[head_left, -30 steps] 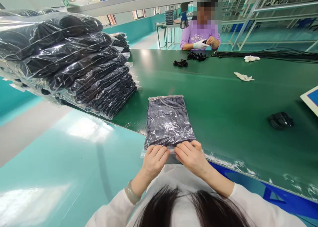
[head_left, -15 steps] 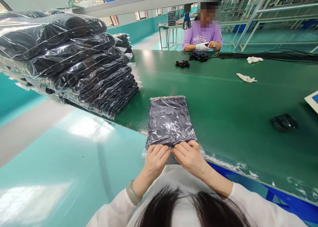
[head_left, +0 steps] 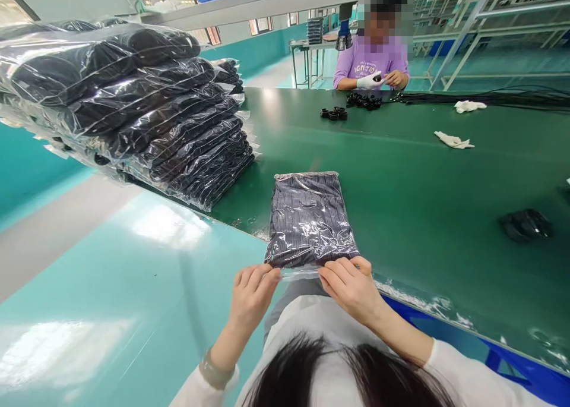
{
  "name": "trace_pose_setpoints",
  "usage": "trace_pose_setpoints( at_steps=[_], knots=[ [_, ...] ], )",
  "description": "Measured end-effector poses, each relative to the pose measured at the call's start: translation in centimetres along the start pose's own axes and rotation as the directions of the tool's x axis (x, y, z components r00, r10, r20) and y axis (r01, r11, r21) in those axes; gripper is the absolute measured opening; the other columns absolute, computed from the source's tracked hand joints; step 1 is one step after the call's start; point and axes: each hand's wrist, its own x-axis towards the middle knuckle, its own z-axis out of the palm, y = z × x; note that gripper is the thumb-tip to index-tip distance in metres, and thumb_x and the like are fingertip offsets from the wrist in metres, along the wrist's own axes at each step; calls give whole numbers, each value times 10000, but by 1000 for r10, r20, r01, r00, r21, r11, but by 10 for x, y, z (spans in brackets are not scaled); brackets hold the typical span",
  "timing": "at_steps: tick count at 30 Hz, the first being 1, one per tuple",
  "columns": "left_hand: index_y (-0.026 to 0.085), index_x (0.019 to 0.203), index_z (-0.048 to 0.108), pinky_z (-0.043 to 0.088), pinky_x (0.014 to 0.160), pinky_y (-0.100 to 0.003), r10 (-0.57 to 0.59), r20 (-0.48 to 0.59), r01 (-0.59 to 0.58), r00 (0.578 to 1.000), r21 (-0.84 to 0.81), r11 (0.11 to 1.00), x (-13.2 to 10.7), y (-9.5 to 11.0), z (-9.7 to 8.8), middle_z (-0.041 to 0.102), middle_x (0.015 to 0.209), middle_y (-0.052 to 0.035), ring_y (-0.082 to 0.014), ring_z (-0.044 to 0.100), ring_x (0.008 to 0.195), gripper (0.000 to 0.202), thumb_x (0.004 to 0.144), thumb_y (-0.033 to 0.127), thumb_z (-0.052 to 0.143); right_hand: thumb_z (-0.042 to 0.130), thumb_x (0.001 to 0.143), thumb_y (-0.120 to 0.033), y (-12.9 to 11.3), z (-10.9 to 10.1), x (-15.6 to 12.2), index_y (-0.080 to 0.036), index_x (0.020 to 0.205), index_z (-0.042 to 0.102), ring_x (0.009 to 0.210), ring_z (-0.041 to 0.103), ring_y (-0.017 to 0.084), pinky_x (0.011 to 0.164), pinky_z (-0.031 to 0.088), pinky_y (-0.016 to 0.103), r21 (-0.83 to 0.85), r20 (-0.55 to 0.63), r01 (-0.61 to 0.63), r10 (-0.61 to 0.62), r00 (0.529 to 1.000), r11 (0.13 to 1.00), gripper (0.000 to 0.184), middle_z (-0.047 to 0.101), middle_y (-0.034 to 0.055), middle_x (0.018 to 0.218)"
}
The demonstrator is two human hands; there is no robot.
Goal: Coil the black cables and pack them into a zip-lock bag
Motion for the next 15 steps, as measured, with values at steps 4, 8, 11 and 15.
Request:
trace_pose_setpoints(
  at_steps=[4, 8, 11, 15],
  knots=[
    [201, 977, 648, 399, 769, -334, -20, -42, 21, 999, 19, 1000, -9, -9, -4, 730, 861, -21, -190, 630, 828, 180, 859, 87, 721, 637, 932, -103, 5, 3, -3, -150, 927, 642, 757, 578, 119, 745, 271, 344, 21, 6, 62, -62, 998, 998, 47, 719, -3, 854],
    [209, 921, 627, 395, 770, -320, -65, -47, 63, 997, -47, 997, -12, -13, -2, 730, 831, 6, -160, 644, 803, 181, 879, 41, 678, 623, 946, -121, 11, 4, -7, -153, 944, 655, 767, 582, 120, 756, 278, 344, 43, 21, 96, -97, 995, 994, 46, 720, 4, 873],
    [201, 892, 603, 411, 736, -300, -71, -44, 66, 996, -103, 992, -13, -16, 3, 712, 804, 2, -141, 635, 745, 161, 903, 45, 641, 599, 964, -125, 16, 3, -9, -158, 976, 675, 791, 590, 122, 777, 286, 342, 48, 10, 135, -135, 991, 990, 83, 730, 14, 905],
    [197, 941, 616, 429, 724, -296, -30, -62, 23, 998, -111, 994, -16, -21, 6, 706, 810, -13, -146, 629, 736, 164, 904, 37, 623, 535, 1002, -124, 19, -2, -12, -144, 1023, 692, 813, 600, 133, 767, 289, 340, 41, -37, 191, -190, 981, 981, 160, 745, 32, 917]
  ],
)
